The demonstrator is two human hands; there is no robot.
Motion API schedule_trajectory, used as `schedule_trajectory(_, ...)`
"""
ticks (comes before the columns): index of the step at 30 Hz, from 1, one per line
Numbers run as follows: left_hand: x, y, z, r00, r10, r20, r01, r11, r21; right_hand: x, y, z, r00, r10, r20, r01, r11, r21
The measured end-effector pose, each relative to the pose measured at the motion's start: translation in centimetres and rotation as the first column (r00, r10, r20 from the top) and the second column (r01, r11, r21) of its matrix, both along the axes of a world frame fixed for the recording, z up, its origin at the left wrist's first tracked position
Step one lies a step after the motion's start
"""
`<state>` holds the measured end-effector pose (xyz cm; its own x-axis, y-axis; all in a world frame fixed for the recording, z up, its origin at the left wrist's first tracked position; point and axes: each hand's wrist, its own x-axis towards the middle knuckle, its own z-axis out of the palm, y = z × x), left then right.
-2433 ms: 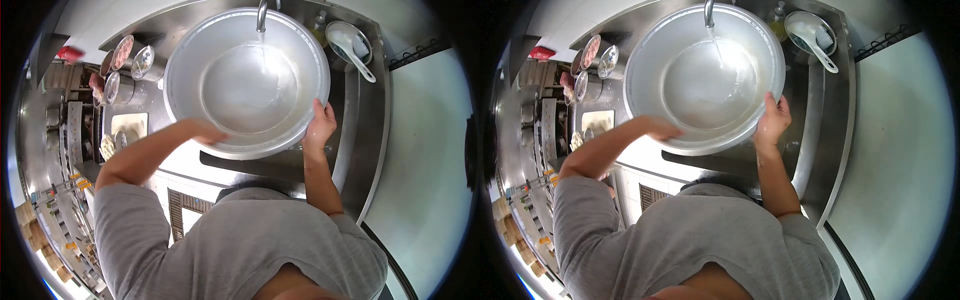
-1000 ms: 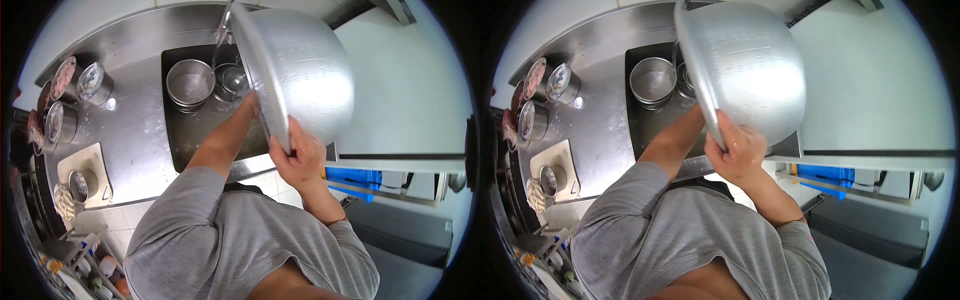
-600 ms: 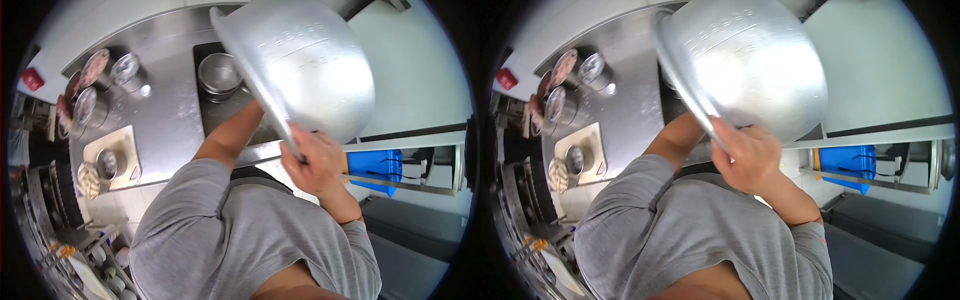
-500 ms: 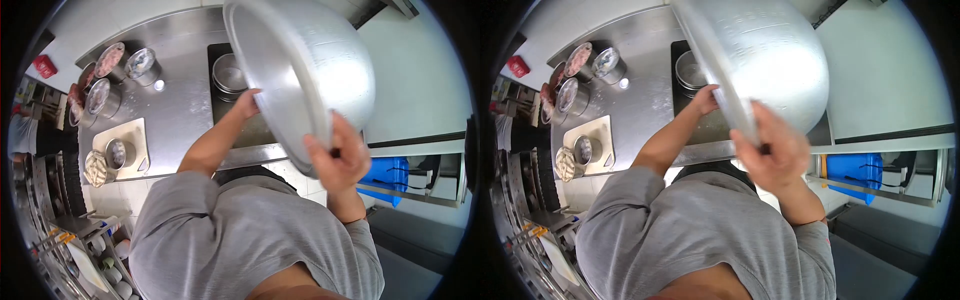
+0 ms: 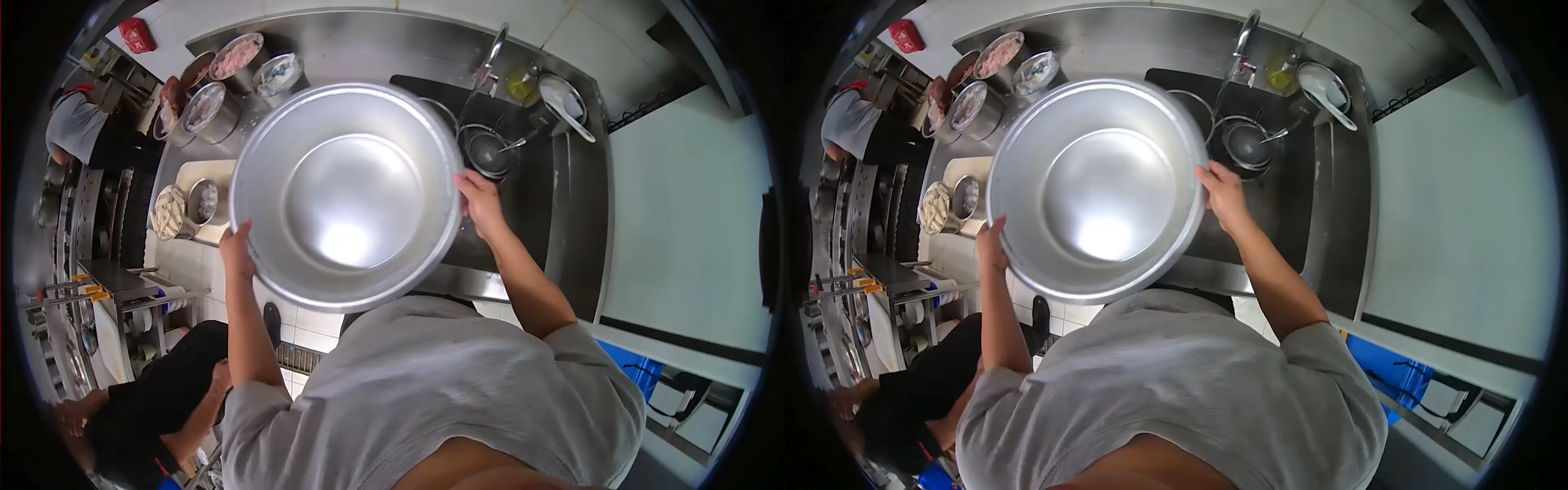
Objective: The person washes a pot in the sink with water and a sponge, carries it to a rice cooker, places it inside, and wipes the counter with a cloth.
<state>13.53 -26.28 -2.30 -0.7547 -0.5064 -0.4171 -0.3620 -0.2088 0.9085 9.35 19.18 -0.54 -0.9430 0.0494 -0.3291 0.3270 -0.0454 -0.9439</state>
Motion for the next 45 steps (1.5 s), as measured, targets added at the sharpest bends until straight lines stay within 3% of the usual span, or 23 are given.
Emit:
schedule_trajectory(3, 1.0, -0.7, -2.2, 0.991, 0.069, 0.116, -0.02, 0.924, -0.381, -6.8, 4.4, -3.4, 0.959, 0.281, 0.028, -0.276, 0.955, -0.108)
schedule_trajectory(5, 1.4, -0.6, -2.5, 0.967, 0.151, 0.206, 0.009, 0.787, -0.617, -13.8, 5.8, -5.1, 0.977, 0.154, 0.146, -0.112, 0.959, -0.26)
schedule_trajectory(7, 1.5, -0.1, -2.2, 0.962, 0.165, 0.216, 0.041, 0.696, -0.717, -21.5, 6.7, -8.3, 0.976, -0.053, 0.211, 0.133, 0.914, -0.383)
schedule_trajectory(9, 1.0, 0.8, -1.2, 0.944, 0.197, 0.266, 0.104, 0.587, -0.803, -27.1, 6.1, -10.0, 0.965, -0.067, 0.253, 0.176, 0.881, -0.44)
schedule_trajectory(12, 0.6, 2.6, 0.7, 0.893, 0.269, 0.361, 0.223, 0.433, -0.873, -30.8, 5.6, -9.8, 0.965, -0.252, 0.067, 0.253, 0.968, 0.003)
schedule_trajectory(13, 0.6, 2.7, 0.8, 0.888, 0.279, 0.364, 0.239, 0.397, -0.886, -34.4, 8.3, -13.8, 0.901, -0.432, -0.048, 0.431, 0.874, 0.226)
schedule_trajectory(14, 0.5, 2.8, 0.9, 0.885, 0.287, 0.365, 0.254, 0.36, -0.898, -33.9, 9.1, -12.6, 0.841, -0.522, -0.14, 0.517, 0.702, 0.489)
schedule_trajectory(15, 0.4, 2.8, 1.2, 0.886, 0.29, 0.362, 0.243, 0.375, -0.895, -33.3, 9.8, -11.2, 0.764, -0.609, -0.216, 0.554, 0.447, 0.702)
schedule_trajectory(17, 0.5, 3.3, 1.4, 0.886, 0.285, 0.365, 0.228, 0.418, -0.88, -35.2, 11.9, -13.9, 0.73, -0.679, 0.073, 0.601, 0.69, 0.404)
schedule_trajectory(19, 0.4, 3.7, 1.8, 0.874, 0.296, 0.385, 0.242, 0.423, -0.873, -35.3, 13.2, -14.7, 0.754, -0.608, 0.248, 0.636, 0.77, -0.049)
schedule_trajectory(24, 0.7, 2.4, 0.8, 0.867, 0.298, 0.4, 0.247, 0.44, -0.863, -35.3, 16.5, -14.2, 0.74, -0.545, 0.394, 0.66, 0.699, -0.275)
schedule_trajectory(27, 0.8, 2.3, 0.6, 0.864, 0.321, 0.389, 0.255, 0.387, -0.886, -36.4, 17.4, -15.1, 0.767, -0.497, 0.406, 0.636, 0.673, -0.377)
schedule_trajectory(31, 0.5, 3.0, 1.7, 0.855, 0.294, 0.428, 0.257, 0.476, -0.841, -32.1, 15.0, -12.5, 0.784, -0.55, 0.287, 0.616, 0.745, -0.255)
schedule_trajectory(32, 0.7, 2.2, 1.0, 0.868, 0.282, 0.409, 0.207, 0.545, -0.812, -29.0, 12.5, -10.3, 0.795, -0.567, 0.218, 0.602, 0.782, -0.162)
schedule_trajectory(33, 1.0, 1.0, -0.3, 0.88, 0.276, 0.386, 0.15, 0.609, -0.779, -25.3, 11.3, -10.6, 0.937, -0.343, 0.069, 0.349, 0.896, -0.275)
schedule_trajectory(34, 1.2, -0.3, -2.0, 0.927, 0.227, 0.299, 0.026, 0.755, -0.655, -21.0, 9.6, -8.9, 1.0, -0.011, -0.002, 0.01, 0.98, -0.199)
schedule_trajectory(36, 1.6, -0.7, -1.1, 0.961, 0.221, 0.165, -0.138, 0.903, -0.406, -10.3, 4.4, -4.5, 0.959, 0.089, 0.271, 0.048, 0.887, -0.46)
schedule_trajectory(37, 0.6, 1.6, 2.0, 0.962, 0.236, 0.139, -0.182, 0.931, -0.315, -5.6, 2.5, -2.2, 0.972, 0.125, 0.2, 0.005, 0.837, -0.547)
schedule_trajectory(39, -0.8, 5.1, 7.2, 0.995, 0.099, -0.008, -0.095, 0.926, -0.367, 0.8, 1.7, -2.8, 0.935, 0.144, 0.325, 0.015, 0.897, -0.441)
schedule_trajectory(41, -2.5, 13.3, 15.7, 0.981, -0.071, -0.178, 0.005, 0.939, -0.344, 2.2, 2.1, -7.1, 0.869, 0.25, 0.427, 0.006, 0.858, -0.514)
schedule_trajectory(42, -2.8, 16.5, 18.8, 0.974, -0.172, -0.149, 0.086, 0.883, -0.462, 1.9, 1.8, -9.3, 0.829, 0.313, 0.464, -0.008, 0.836, -0.549)
schedule_trajectory(44, -2.1, 24.1, 22.9, 0.86, -0.477, -0.18, 0.149, 0.573, -0.806, 1.7, 0.4, -11.6, 0.802, 0.47, 0.368, -0.123, 0.733, -0.669)
schedule_trajectory(45, -1.5, 27.4, 24.1, 0.735, -0.637, -0.233, 0.284, 0.6, -0.748, 1.6, -0.4, -12.9, 0.783, 0.536, 0.315, -0.17, 0.671, -0.721)
